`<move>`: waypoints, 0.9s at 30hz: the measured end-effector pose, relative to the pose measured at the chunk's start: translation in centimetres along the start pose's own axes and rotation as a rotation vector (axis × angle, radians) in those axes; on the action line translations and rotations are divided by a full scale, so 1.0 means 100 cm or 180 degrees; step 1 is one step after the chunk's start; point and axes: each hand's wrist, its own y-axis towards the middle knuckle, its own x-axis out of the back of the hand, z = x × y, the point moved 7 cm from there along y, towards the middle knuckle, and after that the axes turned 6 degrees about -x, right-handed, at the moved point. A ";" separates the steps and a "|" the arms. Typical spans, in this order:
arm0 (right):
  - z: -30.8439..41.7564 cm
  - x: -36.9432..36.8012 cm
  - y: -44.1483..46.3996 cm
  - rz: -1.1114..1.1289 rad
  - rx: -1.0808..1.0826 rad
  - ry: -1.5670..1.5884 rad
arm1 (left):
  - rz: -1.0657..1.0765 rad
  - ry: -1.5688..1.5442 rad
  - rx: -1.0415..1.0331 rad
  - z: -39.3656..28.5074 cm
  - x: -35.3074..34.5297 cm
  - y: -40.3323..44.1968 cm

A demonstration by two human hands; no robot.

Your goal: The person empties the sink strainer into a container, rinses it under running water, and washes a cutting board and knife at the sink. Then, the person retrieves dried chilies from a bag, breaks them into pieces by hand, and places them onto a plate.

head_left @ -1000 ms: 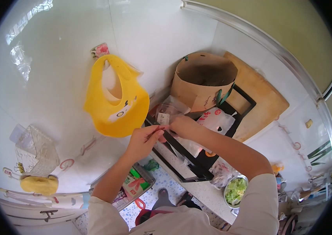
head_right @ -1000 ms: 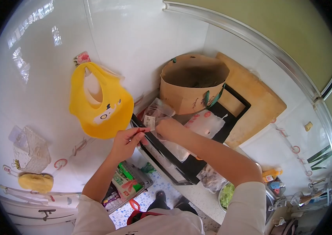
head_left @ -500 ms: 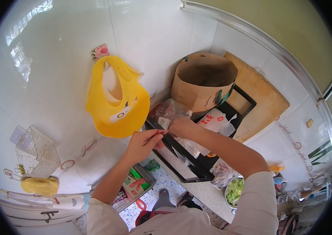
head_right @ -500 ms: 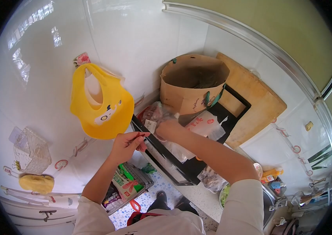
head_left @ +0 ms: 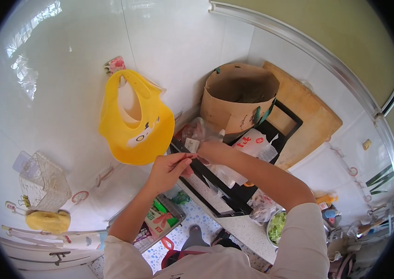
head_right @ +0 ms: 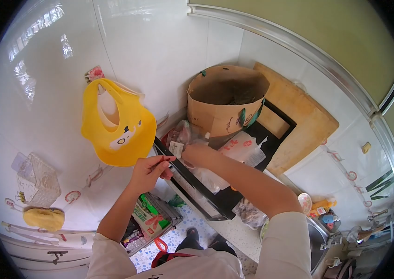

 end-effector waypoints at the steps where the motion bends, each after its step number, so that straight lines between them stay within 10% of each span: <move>1: -0.001 0.001 -0.001 -0.0077 0.0110 0.0039 | -0.0011 0.0021 0.0003 0.000 0.001 -0.001; 27: -0.040 0.031 -0.035 -0.0197 -0.0624 0.1839 | -0.0134 -0.0155 -0.0011 0.003 0.001 -0.009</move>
